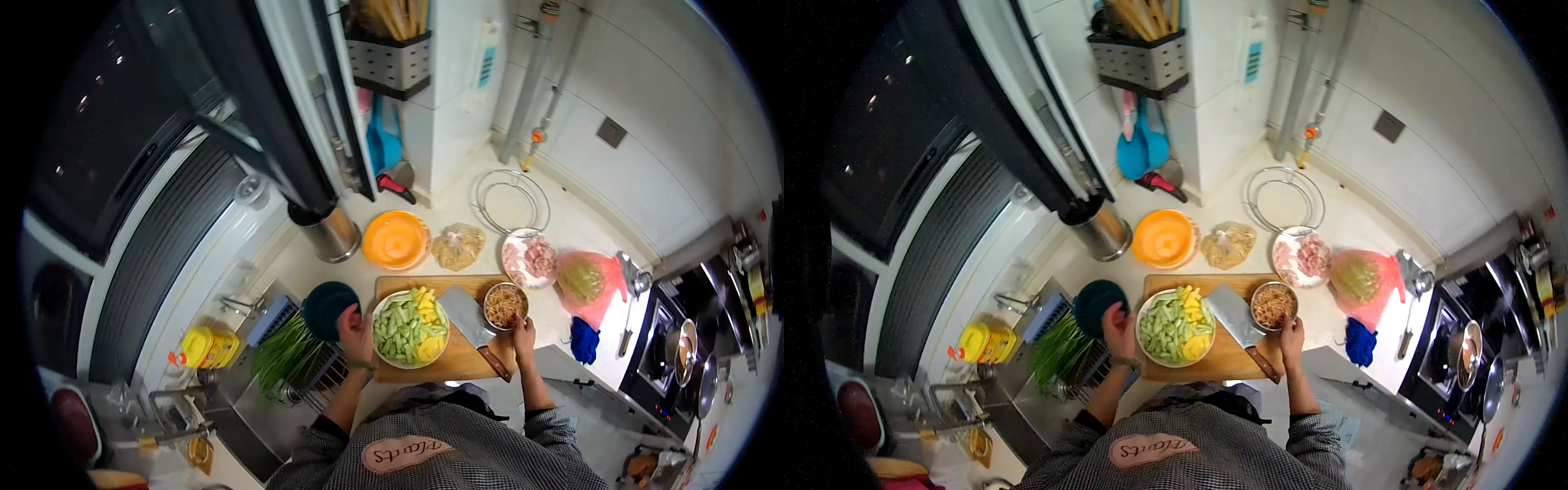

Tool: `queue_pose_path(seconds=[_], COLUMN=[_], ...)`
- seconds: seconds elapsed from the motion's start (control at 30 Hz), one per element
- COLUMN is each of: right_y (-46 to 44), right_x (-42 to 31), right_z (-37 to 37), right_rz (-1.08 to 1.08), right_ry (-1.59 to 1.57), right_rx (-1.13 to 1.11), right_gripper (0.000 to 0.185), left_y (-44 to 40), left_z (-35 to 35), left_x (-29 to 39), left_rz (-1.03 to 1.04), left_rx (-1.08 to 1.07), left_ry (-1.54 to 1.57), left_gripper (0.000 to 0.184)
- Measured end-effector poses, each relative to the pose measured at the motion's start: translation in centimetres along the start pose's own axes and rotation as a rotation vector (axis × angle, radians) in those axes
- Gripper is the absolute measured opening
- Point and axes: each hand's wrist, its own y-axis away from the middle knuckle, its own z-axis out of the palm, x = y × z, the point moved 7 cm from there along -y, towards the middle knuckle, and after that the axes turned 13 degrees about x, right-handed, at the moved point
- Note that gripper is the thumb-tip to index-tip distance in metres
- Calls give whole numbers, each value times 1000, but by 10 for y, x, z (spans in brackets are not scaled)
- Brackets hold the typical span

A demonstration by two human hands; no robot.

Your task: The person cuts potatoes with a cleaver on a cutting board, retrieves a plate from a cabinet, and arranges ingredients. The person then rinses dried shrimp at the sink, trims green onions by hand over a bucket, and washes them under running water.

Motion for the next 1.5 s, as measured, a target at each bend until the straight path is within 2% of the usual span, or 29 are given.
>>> queue_pose_path(seconds=[0.07, 0.1, 0.17, 0.2, 0.23, 0.27, 0.3, 0.37, 0.43, 0.47, 0.53, 0.57, 0.63, 0.67, 0.7, 0.8, 0.9, 1.03, 1.07, 1.1, 1.17, 1.23, 1.37, 1.47, 1.5], right_y=[-7, -11, -18, -14, -9, 2, 11, 38, 68, 80, 109, 126, 162, 183, 200, 251, 272, 278, 282, 281, 283, 281, 281, 273, 259], right_x=[7, 12, 3, -15, -31, -56, -79, -128, -164, -172, -202, -218, -251, -277, -297, -324, -318, -314, -315, -312, -311, -310, -304, -300, -284], right_z=[9, 12, 7, 8, 13, 18, 23, 42, 65, 78, 99, 107, 112, 109, 106, 109, 111, 106, 101, 101, 92, 90, 73, 53, 45], right_rz=[-61, -22, -101, -117, -41, 40, 26, -22, 71, 115, 36, -12, -95, -329, -797, -1153, -1238, -1331, -1350, -1346, -1337, -1246, -1123, -776, -760], right_ry=[-35, -110, 38, 41, -98, -237, -237, -362, -387, -356, -405, -442, -312, -228, -93, 20, 139, 152, 137, 150, -78, -42, -166, -224, -161], right_rx=[-65, -111, -38, -55, -134, -212, -223, -390, -547, -582, -682, -712, -752, -689, -497, -533, -472, -355, -323, -317, -267, -237, -183, -183, -50], right_gripper=[28, 27, 29, 29, 31, 35, 35, 40, 46, 46, 50, 52, 57, 58, 66, 76, 70, 56, 61, 61, 66, 71, 69, 69, 68], left_y=[26, 27, 20, 12, 9, 10, 8, 4, -5, -3, 3, 8, 17, 23, 28, 39, 48, 52, 54, 55, 56, 57, 60, 67, 69], left_z=[-65, -76, -109, -109, -112, -102, -102, -102, -103, -102, -98, -99, -86, -80, -79, -70, -80, -94, -96, -98, -103, -107, -112, -116, -115], left_x=[-20, -41, -100, -111, -102, -61, -64, -71, -62, -56, -6, 10, 58, 80, 86, 88, 92, 103, 101, 99, 99, 101, 101, 113, 108], left_rz=[211, 203, 14, -253, -260, -451, -493, -571, -417, -414, -82, -81, 70, 36, 33, -48, -103, 11, 5, -23, -53, -99, 7, -15, -16], left_rx=[670, 691, 823, 737, 757, 611, 573, 490, 424, 420, 361, 365, 228, 145, 153, -22, 10, 22, 10, 1, -24, -46, -68, -126, -137], left_ry=[-365, -367, -355, -176, -165, -189, -221, -288, -480, -473, -508, -502, -656, -648, -642, -539, -405, -375, -370, -315, -256, -251, -225, -227, -226], left_gripper=[56, 56, 51, 50, 50, 52, 54, 60, 60, 60, 59, 59, 55, 51, 51, 48, 44, 43, 43, 43, 44, 45, 43, 45, 45])
